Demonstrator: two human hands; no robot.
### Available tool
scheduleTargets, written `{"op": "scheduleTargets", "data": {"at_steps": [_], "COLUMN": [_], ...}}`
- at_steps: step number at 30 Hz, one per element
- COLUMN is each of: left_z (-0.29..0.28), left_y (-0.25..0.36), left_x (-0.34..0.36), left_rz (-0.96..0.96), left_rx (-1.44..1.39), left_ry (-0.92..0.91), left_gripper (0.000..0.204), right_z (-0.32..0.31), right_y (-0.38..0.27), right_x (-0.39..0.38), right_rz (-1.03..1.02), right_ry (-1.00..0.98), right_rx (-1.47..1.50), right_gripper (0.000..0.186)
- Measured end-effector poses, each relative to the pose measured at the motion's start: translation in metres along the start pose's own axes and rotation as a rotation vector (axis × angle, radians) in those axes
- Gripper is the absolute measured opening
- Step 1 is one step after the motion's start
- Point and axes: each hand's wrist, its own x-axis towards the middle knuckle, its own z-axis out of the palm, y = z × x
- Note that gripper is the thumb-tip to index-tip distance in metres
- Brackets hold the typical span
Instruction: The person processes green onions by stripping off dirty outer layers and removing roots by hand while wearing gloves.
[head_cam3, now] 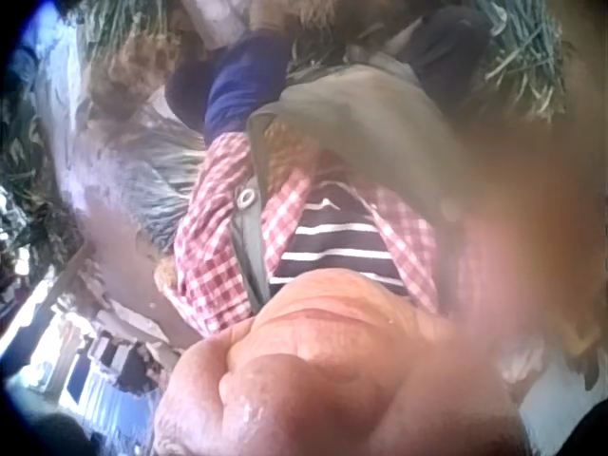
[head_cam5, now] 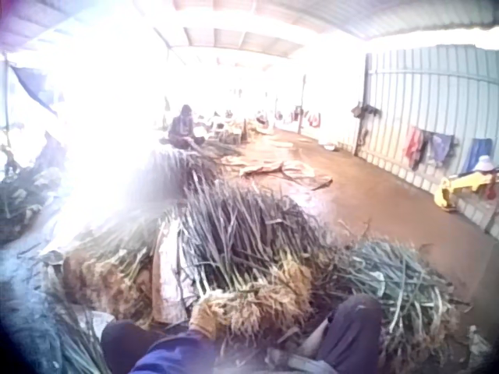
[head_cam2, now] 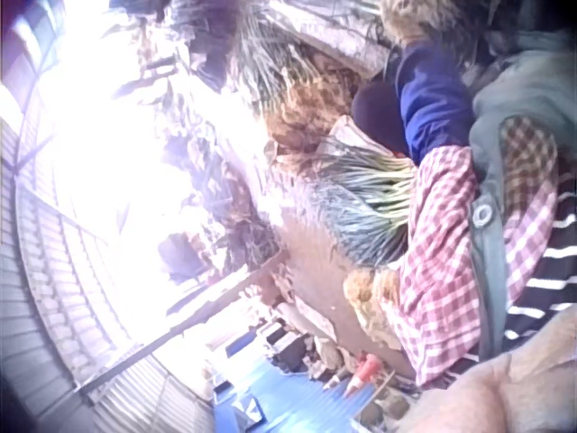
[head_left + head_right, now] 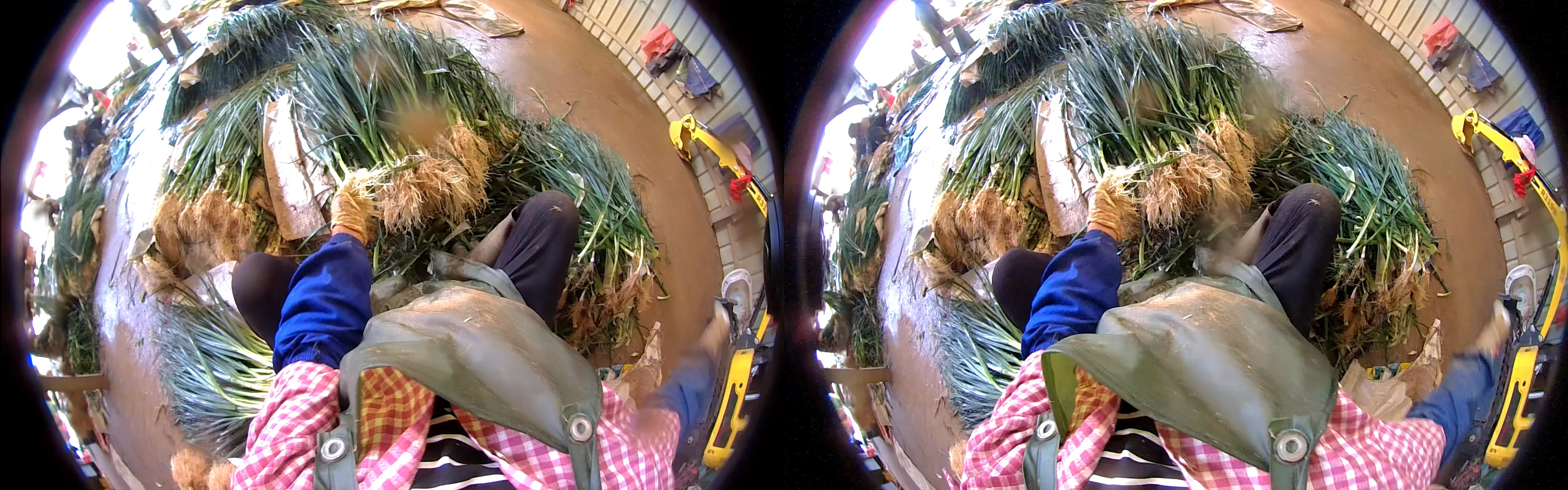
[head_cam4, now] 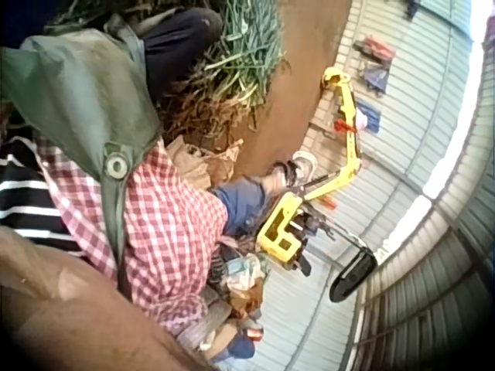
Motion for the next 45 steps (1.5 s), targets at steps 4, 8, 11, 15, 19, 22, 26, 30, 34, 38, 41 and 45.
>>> {"op": "scheduleTargets", "data": {"at_steps": [4, 8, 11, 15, 19, 22, 26, 30, 34, 38, 41, 45], "left_z": [-0.012, -0.003, -0.008, 0.013, -0.090, -0.029, 0.010, -0.024, 0.010, -0.001, 0.026, 0.017], "left_y": [0.047, 0.057, 0.039, -0.020, -0.021, -0.055, -0.046, -0.044, -0.044, -0.035, -0.052, -0.039], "left_x": [-0.030, -0.091, -0.120, -0.104, -0.078, -0.064, -0.069, -0.045, -0.049, -0.050, -0.053, -0.070], "left_rz": [0.105, 0.106, 0.053, -0.282, -0.252, -0.163, -0.198, -0.122, -0.078, -0.038, -0.116, -0.063], "left_rx": [-0.124, -0.046, 0.011, 0.050, -0.084, 0.080, -0.058, -0.287, -0.181, -0.104, -0.172, -0.096], "left_ry": [-0.190, -0.174, -0.113, -0.122, 0.023, 0.113, 0.163, 0.176, 0.216, 0.090, -0.023, -0.097], "left_gripper": [0.031, 0.030, 0.029, 0.023, 0.024, 0.018, 0.020, 0.029, 0.021, 0.023, 0.029, 0.029], "right_z": [0.220, 0.355, 0.468, 0.599, 0.565, 0.620, 0.630, 0.567, 0.506, 0.427, 0.366, 0.455], "right_y": [-0.195, -0.361, -0.436, -0.460, -0.520, -0.496, -0.493, -0.554, -0.535, -0.422, -0.289, -0.319], "right_x": [-0.078, -0.208, -0.326, -0.375, -0.520, -0.470, -0.423, -0.351, -0.174, -0.079, 0.049, -0.090], "right_rz": [-0.129, -0.449, -0.449, -0.625, -0.646, -0.584, -0.187, -0.045, -0.312, -0.124, -0.592, -0.318], "right_ry": [-0.574, -1.249, -1.579, -1.367, -1.212, -0.939, -1.003, -1.136, -1.055, -0.496, -0.276, -1.069], "right_rx": [0.588, 0.657, 0.460, 0.207, -0.112, -0.208, 0.489, 0.996, 1.101, 0.523, -0.614, 0.375], "right_gripper": [0.042, 0.046, 0.029, 0.035, 0.052, 0.040, 0.026, 0.019, 0.024, 0.031, 0.030, 0.025]}}
